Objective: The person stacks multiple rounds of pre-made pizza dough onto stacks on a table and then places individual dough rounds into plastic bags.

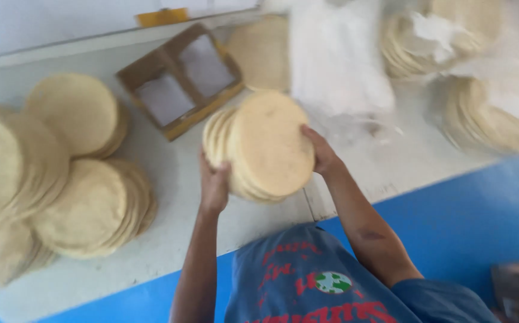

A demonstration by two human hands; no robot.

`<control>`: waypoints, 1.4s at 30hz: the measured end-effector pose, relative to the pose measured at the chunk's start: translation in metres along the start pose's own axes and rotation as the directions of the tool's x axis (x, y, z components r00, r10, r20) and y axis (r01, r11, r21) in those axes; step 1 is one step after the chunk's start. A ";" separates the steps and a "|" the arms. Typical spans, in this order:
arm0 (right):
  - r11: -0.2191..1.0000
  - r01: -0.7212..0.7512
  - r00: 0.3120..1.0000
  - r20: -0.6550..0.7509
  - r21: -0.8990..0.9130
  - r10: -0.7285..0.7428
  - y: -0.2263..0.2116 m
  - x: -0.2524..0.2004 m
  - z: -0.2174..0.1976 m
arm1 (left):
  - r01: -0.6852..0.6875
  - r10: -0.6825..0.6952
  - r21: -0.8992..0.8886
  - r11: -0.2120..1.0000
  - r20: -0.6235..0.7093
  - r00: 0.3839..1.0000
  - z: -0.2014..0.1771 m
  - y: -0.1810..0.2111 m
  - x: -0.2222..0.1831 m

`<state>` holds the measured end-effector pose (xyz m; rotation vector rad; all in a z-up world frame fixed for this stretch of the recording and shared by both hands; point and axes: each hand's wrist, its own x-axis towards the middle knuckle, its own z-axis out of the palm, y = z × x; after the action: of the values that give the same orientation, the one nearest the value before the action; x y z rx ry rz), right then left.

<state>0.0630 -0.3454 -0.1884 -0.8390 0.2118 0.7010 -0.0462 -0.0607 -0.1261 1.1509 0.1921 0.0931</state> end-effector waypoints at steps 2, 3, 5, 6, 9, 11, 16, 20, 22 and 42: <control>0.993 0.042 0.997 -0.058 -0.109 -0.049 0.005 -0.013 0.007 | 0.086 -0.086 -0.020 0.996 0.019 0.996 -0.024 -0.053 -0.014; 0.968 0.052 0.995 -0.068 -0.244 -0.070 0.005 -0.014 0.015 | 0.133 -0.134 -0.043 0.990 -0.008 0.991 -0.038 -0.076 -0.021; 0.918 0.021 0.977 -0.188 -0.396 -0.103 0.030 -0.018 0.003 | 0.141 -0.120 0.223 0.964 -0.107 0.987 -0.081 -0.140 -0.045; 0.839 -0.041 0.951 -0.279 -0.542 -0.133 0.041 -0.017 -0.001 | 0.153 -0.055 0.469 0.870 -0.217 0.975 -0.103 -0.171 -0.056; 0.708 -0.218 0.897 -0.423 -0.671 -0.126 0.072 -0.017 0.002 | 0.099 0.183 0.737 0.668 -0.291 0.939 -0.090 -0.147 -0.073; 0.645 -0.135 0.911 -0.350 -0.752 -0.217 0.059 -0.024 -0.019 | 0.073 0.156 0.805 0.589 -0.202 0.967 -0.037 -0.091 -0.063; 0.486 0.073 0.490 -0.393 -0.871 -0.778 0.030 0.000 -0.206 | 0.034 0.348 0.996 0.081 -0.060 0.936 0.023 -0.052 -0.041; 0.007 0.020 0.675 0.009 -1.000 -0.738 -0.031 -0.021 -0.208 | -0.450 0.244 0.850 0.274 0.391 0.888 0.135 -0.091 -0.027; -0.065 0.268 0.615 0.223 -0.961 -0.756 -0.109 -0.010 -0.147 | -0.663 0.282 0.584 0.469 0.612 0.739 0.197 -0.151 0.030; -0.192 -0.188 0.904 -0.093 -0.963 -0.417 -0.114 0.051 -0.203 | -0.523 0.041 0.838 0.156 0.524 0.851 0.296 -0.161 0.070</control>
<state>0.1942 -0.5235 -0.2756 -2.6726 -0.1780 0.3297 0.0771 -0.3803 -0.1641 2.5211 -0.4610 0.0816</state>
